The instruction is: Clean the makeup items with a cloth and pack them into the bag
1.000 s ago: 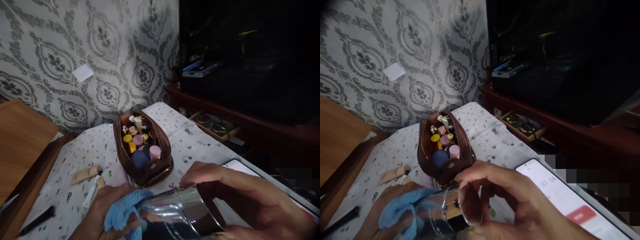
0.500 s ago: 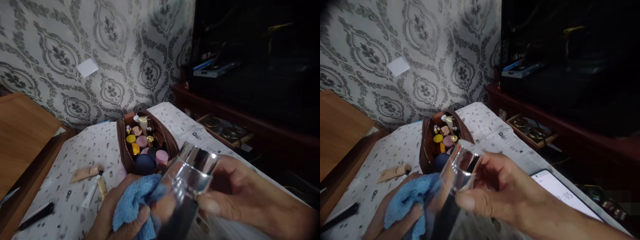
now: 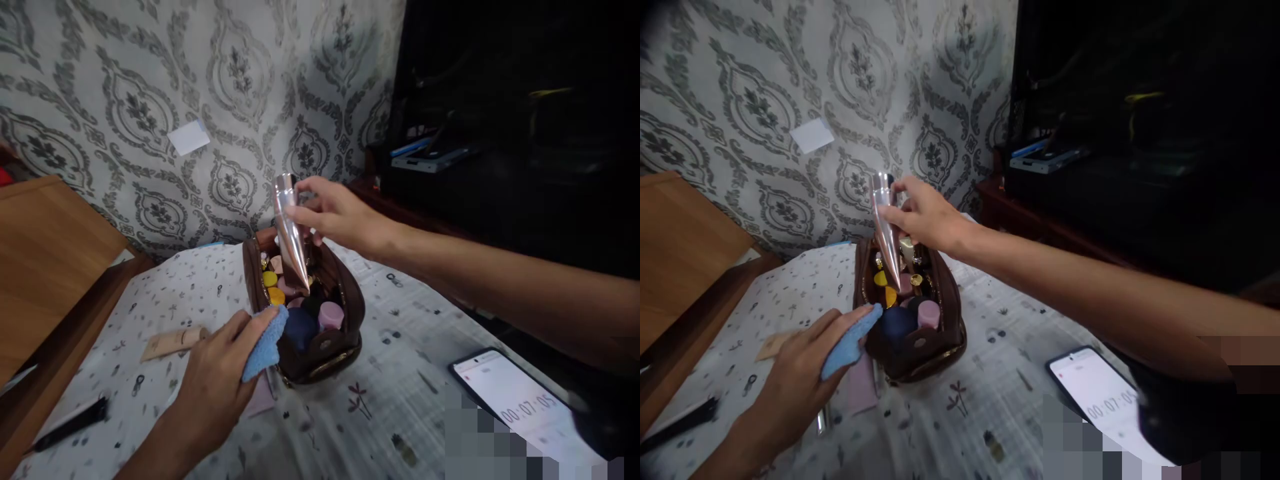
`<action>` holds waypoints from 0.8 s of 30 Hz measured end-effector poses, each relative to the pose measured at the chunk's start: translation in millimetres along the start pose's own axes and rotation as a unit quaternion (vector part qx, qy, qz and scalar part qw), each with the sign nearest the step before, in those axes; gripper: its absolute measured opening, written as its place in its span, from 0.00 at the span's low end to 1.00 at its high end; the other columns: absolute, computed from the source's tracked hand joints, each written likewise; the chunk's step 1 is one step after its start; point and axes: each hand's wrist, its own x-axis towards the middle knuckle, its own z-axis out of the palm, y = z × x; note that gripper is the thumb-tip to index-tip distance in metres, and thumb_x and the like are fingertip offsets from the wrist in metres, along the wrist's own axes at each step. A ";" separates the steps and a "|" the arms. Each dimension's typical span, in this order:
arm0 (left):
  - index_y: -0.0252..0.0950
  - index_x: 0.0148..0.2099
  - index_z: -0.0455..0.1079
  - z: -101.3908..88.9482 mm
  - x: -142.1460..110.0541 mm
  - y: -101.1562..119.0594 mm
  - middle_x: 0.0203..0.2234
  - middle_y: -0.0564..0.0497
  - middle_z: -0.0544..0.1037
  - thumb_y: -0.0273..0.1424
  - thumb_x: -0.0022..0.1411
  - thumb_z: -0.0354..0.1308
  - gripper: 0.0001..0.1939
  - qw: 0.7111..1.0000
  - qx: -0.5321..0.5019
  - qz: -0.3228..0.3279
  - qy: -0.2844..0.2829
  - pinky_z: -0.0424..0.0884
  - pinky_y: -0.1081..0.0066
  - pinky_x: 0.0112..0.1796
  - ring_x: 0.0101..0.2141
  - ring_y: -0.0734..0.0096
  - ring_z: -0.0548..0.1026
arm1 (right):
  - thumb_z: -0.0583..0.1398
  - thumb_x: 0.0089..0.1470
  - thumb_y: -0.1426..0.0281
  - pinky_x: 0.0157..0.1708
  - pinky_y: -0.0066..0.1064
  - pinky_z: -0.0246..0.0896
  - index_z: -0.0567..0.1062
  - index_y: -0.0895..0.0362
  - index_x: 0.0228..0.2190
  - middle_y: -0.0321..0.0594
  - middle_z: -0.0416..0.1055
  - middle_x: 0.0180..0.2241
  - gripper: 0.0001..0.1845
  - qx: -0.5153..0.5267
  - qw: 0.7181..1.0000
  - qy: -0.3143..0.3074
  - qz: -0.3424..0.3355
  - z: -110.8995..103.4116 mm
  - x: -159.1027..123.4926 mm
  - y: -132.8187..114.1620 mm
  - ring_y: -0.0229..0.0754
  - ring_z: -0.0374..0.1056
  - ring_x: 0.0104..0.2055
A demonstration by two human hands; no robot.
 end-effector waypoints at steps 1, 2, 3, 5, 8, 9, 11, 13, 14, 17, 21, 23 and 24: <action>0.41 0.63 0.64 1.4 0.7 -0.5 0.37 0.48 0.77 0.26 0.68 0.45 0.23 1.000 0.011 0.006 0.002 0.70 0.72 0.26 0.30 0.67 0.76 | 0.58 0.63 0.66 0.27 0.25 0.63 0.64 0.59 0.55 0.34 0.70 0.27 0.21 -0.042 0.999 -0.009 0.008 5.6 9.5 0.7 0.36 0.67 0.27; 0.41 0.62 0.64 2.5 1.0 -0.9 0.35 0.49 0.77 0.26 0.67 0.45 0.23 1.000 0.021 0.012 0.005 0.70 0.72 0.26 0.30 0.66 0.76 | 0.58 0.63 0.66 0.28 0.25 0.63 0.65 0.60 0.54 0.34 0.70 0.27 0.20 -0.083 0.996 -0.023 0.015 11.1 17.5 1.4 0.36 0.67 0.27; 0.40 0.62 0.64 3.3 0.8 -1.3 0.34 0.49 0.76 0.25 0.67 0.44 0.23 0.999 0.027 0.018 0.008 0.69 0.72 0.26 0.30 0.66 0.76 | 0.57 0.64 0.66 0.28 0.26 0.63 0.66 0.60 0.53 0.35 0.71 0.27 0.19 -0.121 0.992 -0.039 0.023 16.3 23.7 1.9 0.36 0.67 0.27; 0.40 0.62 0.63 4.2 -0.3 -2.3 0.35 0.49 0.76 0.24 0.65 0.44 0.24 0.999 0.034 0.026 0.013 0.69 0.71 0.25 0.30 0.66 0.76 | 0.57 0.63 0.67 0.30 0.26 0.63 0.69 0.61 0.50 0.37 0.73 0.29 0.16 -0.189 0.978 -0.073 0.037 25.7 31.4 2.4 0.37 0.69 0.29; 0.39 0.62 0.62 4.3 -2.4 -3.8 0.38 0.48 0.77 0.22 0.64 0.45 0.26 0.999 0.038 0.031 0.013 0.70 0.70 0.27 0.33 0.64 0.78 | 0.57 0.62 0.66 0.33 0.26 0.63 0.70 0.61 0.49 0.42 0.77 0.34 0.16 -0.273 0.954 -0.114 0.044 36.7 34.6 3.1 0.41 0.73 0.34; 0.40 0.63 0.61 4.3 -2.9 -4.3 0.39 0.47 0.77 0.22 0.63 0.45 0.26 0.999 0.038 0.032 0.012 0.70 0.70 0.27 0.34 0.63 0.78 | 0.57 0.62 0.66 0.34 0.27 0.63 0.69 0.61 0.49 0.45 0.77 0.37 0.16 -0.300 0.945 -0.120 0.042 39.5 34.5 3.5 0.43 0.74 0.37; 0.40 0.64 0.60 4.6 -3.2 -5.0 0.39 0.48 0.78 0.22 0.63 0.45 0.27 0.999 0.035 0.034 0.011 0.71 0.69 0.27 0.34 0.62 0.78 | 0.57 0.61 0.66 0.37 0.28 0.64 0.69 0.61 0.51 0.49 0.77 0.44 0.18 -0.352 0.927 -0.127 0.033 44.1 33.8 4.7 0.47 0.75 0.44; 0.40 0.64 0.59 4.9 -3.0 -5.6 0.38 0.49 0.78 0.22 0.64 0.46 0.27 0.999 0.027 0.032 0.010 0.71 0.69 0.28 0.34 0.62 0.78 | 0.57 0.61 0.66 0.40 0.30 0.65 0.67 0.61 0.52 0.52 0.75 0.49 0.20 -0.391 0.911 -0.130 0.032 47.7 33.2 5.8 0.51 0.74 0.49; 0.41 0.64 0.59 5.1 -2.8 -5.7 0.38 0.49 0.77 0.22 0.64 0.46 0.27 0.999 0.022 0.030 0.009 0.71 0.68 0.28 0.34 0.62 0.78 | 0.57 0.60 0.66 0.42 0.32 0.66 0.67 0.61 0.53 0.54 0.74 0.50 0.21 -0.402 0.905 -0.133 0.034 49.2 33.1 6.3 0.52 0.73 0.51; 0.41 0.65 0.59 5.7 -2.8 -6.0 0.37 0.50 0.77 0.22 0.63 0.46 0.28 1.000 0.015 0.024 0.005 0.71 0.68 0.27 0.33 0.62 0.78 | 0.57 0.60 0.65 0.45 0.37 0.67 0.65 0.62 0.55 0.58 0.73 0.52 0.24 -0.412 0.898 -0.147 0.041 53.5 34.1 8.2 0.57 0.72 0.53; 0.43 0.65 0.59 7.9 -4.7 -6.6 0.40 0.49 0.77 0.21 0.62 0.47 0.30 1.000 -0.001 0.015 0.002 0.72 0.69 0.28 0.35 0.62 0.78 | 0.58 0.58 0.67 0.48 0.39 0.67 0.65 0.59 0.57 0.57 0.73 0.53 0.26 -0.415 0.893 -0.170 0.041 60.2 39.3 14.9 0.57 0.70 0.56; 0.44 0.66 0.58 9.9 -6.2 -7.3 0.42 0.49 0.77 0.21 0.61 0.46 0.31 1.000 -0.009 0.010 0.003 0.72 0.69 0.29 0.36 0.62 0.78 | 0.59 0.58 0.66 0.48 0.41 0.67 0.65 0.58 0.58 0.57 0.73 0.53 0.27 -0.419 0.890 -0.174 0.042 64.2 42.3 20.0 0.58 0.70 0.56; 0.44 0.66 0.58 10.9 -6.9 -7.7 0.42 0.49 0.77 0.21 0.61 0.46 0.31 1.000 -0.010 0.007 0.004 0.72 0.69 0.30 0.36 0.62 0.78 | 0.59 0.57 0.66 0.48 0.42 0.67 0.65 0.59 0.57 0.59 0.72 0.53 0.27 -0.421 0.889 -0.174 0.041 66.2 43.6 22.4 0.59 0.70 0.56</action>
